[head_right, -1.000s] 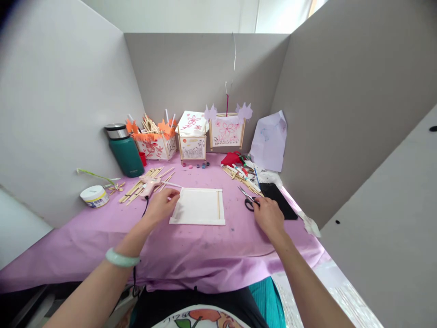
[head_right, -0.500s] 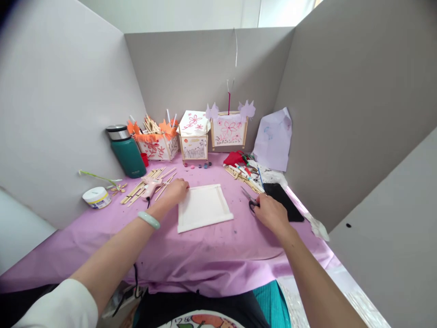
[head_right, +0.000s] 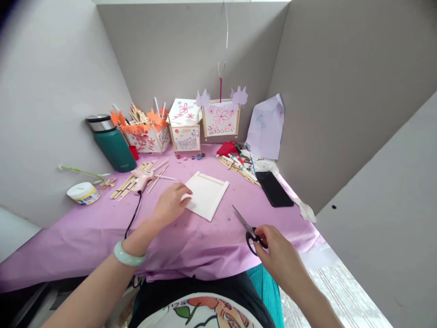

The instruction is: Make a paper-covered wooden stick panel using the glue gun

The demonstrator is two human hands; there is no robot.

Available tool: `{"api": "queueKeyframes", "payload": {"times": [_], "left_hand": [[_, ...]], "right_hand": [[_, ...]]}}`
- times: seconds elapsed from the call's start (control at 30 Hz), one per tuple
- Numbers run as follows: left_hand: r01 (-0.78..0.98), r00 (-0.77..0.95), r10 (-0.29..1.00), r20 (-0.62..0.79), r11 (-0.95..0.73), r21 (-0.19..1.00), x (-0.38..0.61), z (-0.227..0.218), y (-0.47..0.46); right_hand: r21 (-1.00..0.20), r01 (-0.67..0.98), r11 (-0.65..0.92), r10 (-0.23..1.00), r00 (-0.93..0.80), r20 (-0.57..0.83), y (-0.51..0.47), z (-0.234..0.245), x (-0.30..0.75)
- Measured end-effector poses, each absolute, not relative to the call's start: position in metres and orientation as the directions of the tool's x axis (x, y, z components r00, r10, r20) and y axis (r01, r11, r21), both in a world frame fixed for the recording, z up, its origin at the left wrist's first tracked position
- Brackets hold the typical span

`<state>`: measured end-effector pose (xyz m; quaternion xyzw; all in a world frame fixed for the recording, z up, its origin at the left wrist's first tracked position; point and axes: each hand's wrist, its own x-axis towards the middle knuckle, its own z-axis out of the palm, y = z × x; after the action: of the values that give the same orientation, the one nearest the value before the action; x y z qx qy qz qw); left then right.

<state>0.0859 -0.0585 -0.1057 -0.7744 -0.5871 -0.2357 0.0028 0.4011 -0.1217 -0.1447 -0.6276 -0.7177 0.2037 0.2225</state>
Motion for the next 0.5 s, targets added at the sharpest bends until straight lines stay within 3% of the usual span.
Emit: {"api": "queueKeyframes", "payload": {"times": [0.07, 0.13, 0.23, 0.3, 0.37, 0.5], "left_hand": [[0.767, 0.428, 0.828, 0.363, -0.545, 0.340, 0.099, -0.111, -0.066], [0.686, 0.521, 0.780, 0.346, -0.624, 0.374, 0.109, -0.118, -0.070], [0.677, 0.531, 0.780, 0.331, -0.625, 0.388, 0.115, -0.126, -0.070], [0.668, 0.537, 0.781, 0.319, -0.625, 0.404, 0.116, -0.128, -0.069], [0.656, 0.539, 0.781, 0.315, -0.624, 0.424, 0.115, -0.129, -0.067], [0.641, 0.535, 0.785, 0.312, -0.618, 0.455, 0.115, -0.129, -0.065]], "right_hand": [[-0.512, 0.852, 0.108, 0.994, -0.098, 0.047, -0.128, -0.148, 0.397], [-0.490, 0.867, 0.087, 0.995, -0.096, 0.007, -0.130, -0.150, 0.393], [-0.643, 0.762, 0.078, 0.986, -0.153, -0.062, -0.134, -0.150, 0.388], [-0.843, 0.537, -0.018, 0.960, -0.228, -0.165, -0.141, -0.149, 0.381], [-0.947, 0.252, -0.201, 0.901, -0.331, -0.279, -0.150, -0.149, 0.369], [-0.880, -0.189, -0.435, 0.829, -0.465, -0.310, -0.168, -0.157, 0.340]]}}
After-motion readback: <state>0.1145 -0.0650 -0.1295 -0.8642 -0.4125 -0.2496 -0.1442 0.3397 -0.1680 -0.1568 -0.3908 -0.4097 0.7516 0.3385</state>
